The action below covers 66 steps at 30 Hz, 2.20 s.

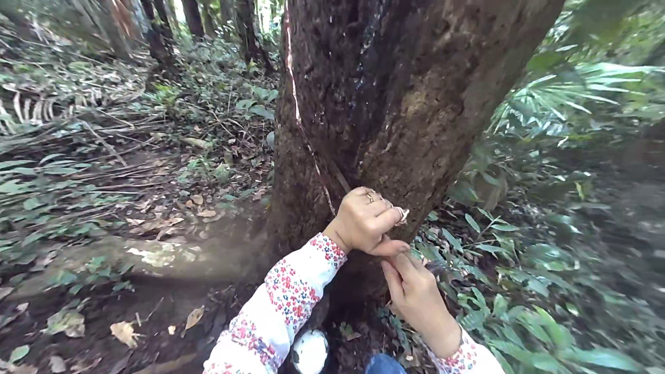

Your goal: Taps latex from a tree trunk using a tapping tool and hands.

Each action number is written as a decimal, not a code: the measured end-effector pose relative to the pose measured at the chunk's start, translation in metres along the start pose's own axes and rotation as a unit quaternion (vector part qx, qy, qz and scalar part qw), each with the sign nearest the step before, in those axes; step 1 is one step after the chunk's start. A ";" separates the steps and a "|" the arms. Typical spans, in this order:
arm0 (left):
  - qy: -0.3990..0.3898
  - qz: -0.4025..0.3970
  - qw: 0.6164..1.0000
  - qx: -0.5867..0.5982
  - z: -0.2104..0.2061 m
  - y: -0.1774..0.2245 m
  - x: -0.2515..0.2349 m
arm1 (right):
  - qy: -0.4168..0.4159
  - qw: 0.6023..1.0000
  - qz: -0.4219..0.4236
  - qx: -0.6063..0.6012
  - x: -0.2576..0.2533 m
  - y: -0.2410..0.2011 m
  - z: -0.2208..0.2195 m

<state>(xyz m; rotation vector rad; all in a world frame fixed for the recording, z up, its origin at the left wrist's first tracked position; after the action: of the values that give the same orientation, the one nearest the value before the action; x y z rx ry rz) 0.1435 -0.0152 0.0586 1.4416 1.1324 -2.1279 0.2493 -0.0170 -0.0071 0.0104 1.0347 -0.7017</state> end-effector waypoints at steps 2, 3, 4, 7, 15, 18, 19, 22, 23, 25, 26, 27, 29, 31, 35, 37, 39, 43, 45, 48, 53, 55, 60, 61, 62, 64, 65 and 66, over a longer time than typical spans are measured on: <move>-0.007 -0.001 1.000 0.000 -0.004 0.008 0.005 | -0.001 1.000 0.002 -0.007 0.010 0.007 -0.003; -0.017 -0.008 1.000 0.005 -0.004 0.008 0.005 | 0.003 1.000 0.003 -0.007 0.012 0.008 -0.006; -0.026 -0.017 0.999 0.009 -0.004 0.005 0.005 | 0.011 1.000 0.008 -0.008 0.009 0.008 -0.011; -0.031 -0.032 0.999 -0.002 -0.008 -0.008 0.009 | 0.042 0.999 0.024 -0.006 0.000 0.014 -0.023; -0.043 -0.029 0.999 0.010 -0.005 -0.011 0.014 | 0.050 0.998 0.023 -0.024 0.001 0.013 -0.035; -0.014 -0.025 0.999 -0.033 -0.008 -0.011 0.015 | 0.048 0.998 0.043 -0.008 -0.002 0.023 -0.033; -0.013 -0.018 0.999 -0.034 -0.010 -0.004 0.017 | 0.044 0.998 0.042 -0.007 0.004 0.025 -0.031; -0.023 -0.025 0.999 -0.020 -0.006 -0.003 0.016 | 0.044 0.998 0.039 -0.007 0.004 0.021 -0.033; -0.024 -0.023 0.999 -0.017 -0.002 -0.010 0.015 | 0.054 0.998 0.038 -0.010 -0.003 0.016 -0.037; -0.010 -0.036 0.999 -0.028 -0.001 -0.017 0.014 | 0.065 0.997 0.037 -0.010 -0.008 0.014 -0.041; 0.001 -0.033 0.999 -0.040 -0.003 -0.016 0.015 | 0.064 0.997 0.043 -0.007 -0.008 0.018 -0.040; 0.007 -0.021 0.999 -0.043 -0.005 -0.010 0.018 | 0.061 0.997 0.046 -0.005 -0.002 0.022 -0.037; -0.007 -0.009 1.000 -0.019 -0.010 0.004 0.023 | 0.054 0.997 0.047 0.005 0.013 0.028 -0.032; -0.018 -0.016 1.000 -0.008 -0.007 0.001 0.020 | 0.052 0.997 0.048 0.010 0.006 0.023 -0.034; 0.009 -0.023 0.999 -0.041 -0.004 -0.017 0.015 | 0.066 0.997 0.041 0.001 -0.010 0.018 -0.041; 0.007 -0.012 1.000 -0.026 -0.009 -0.003 0.022 | 0.062 0.997 0.044 0.003 0.004 0.025 -0.038; -0.017 -0.017 1.000 0.000 -0.011 0.006 0.024 | 0.053 0.998 0.039 0.006 0.012 0.027 -0.039; -0.009 -0.012 0.999 -0.029 0.000 -0.024 0.017 | 0.053 0.998 0.013 -0.011 -0.013 0.013 -0.051; 0.008 -0.010 0.999 -0.044 -0.003 -0.020 0.018 | 0.055 0.998 0.023 -0.012 -0.011 0.017 -0.048; -0.032 -0.014 0.999 0.014 -0.010 0.008 0.027 | 0.045 0.999 0.017 -0.009 0.015 0.024 -0.043; -0.011 -0.020 0.999 -0.035 0.005 -0.025 0.020 | 0.048 0.999 -0.002 -0.023 -0.018 0.008 -0.060; 0.001 -0.014 0.999 -0.045 0.000 -0.016 0.024 | 0.057 0.998 0.005 -0.019 -0.008 0.014 -0.056; -0.059 -0.022 0.998 0.012 -0.003 0.006 0.034 | 0.051 0.999 0.000 -0.009 0.011 0.017 -0.061; -0.052 -0.011 0.999 0.006 0.002 -0.007 0.032 | 0.049 0.998 -0.015 -0.024 -0.003 0.008 -0.067; -0.034 -0.011 0.999 -0.017 0.007 -0.018 0.030 | 0.062 0.998 -0.018 -0.027 -0.012 0.002 -0.072; 0.007 -0.017 0.998 -0.055 0.013 -0.033 0.024 | 0.090 0.996 -0.001 -0.027 -0.025 -0.003 -0.075; 0.012 -0.008 0.999 -0.047 0.012 -0.028 0.027 | 0.091 0.995 -0.001 -0.026 -0.017 -0.001 -0.074; 0.000 0.004 1.000 -0.025 0.009 -0.017 0.032 | 0.084 0.996 -0.007 -0.027 -0.003 0.002 -0.070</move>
<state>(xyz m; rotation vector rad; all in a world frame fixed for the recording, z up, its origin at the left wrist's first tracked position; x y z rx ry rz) 0.1130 -0.0067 0.0389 1.4217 1.1685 -2.0802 0.1940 0.0090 -0.0423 0.0152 1.2169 -0.6931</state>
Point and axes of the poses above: each hand's wrist, its own x-axis away from the middle knuckle, its own z-axis out of the back of the hand, y = z × x, the point moved 9 cm from there along -x, towards the middle knuckle, and after that the axes turned 8 degrees about -z, right-handed, at the moved point
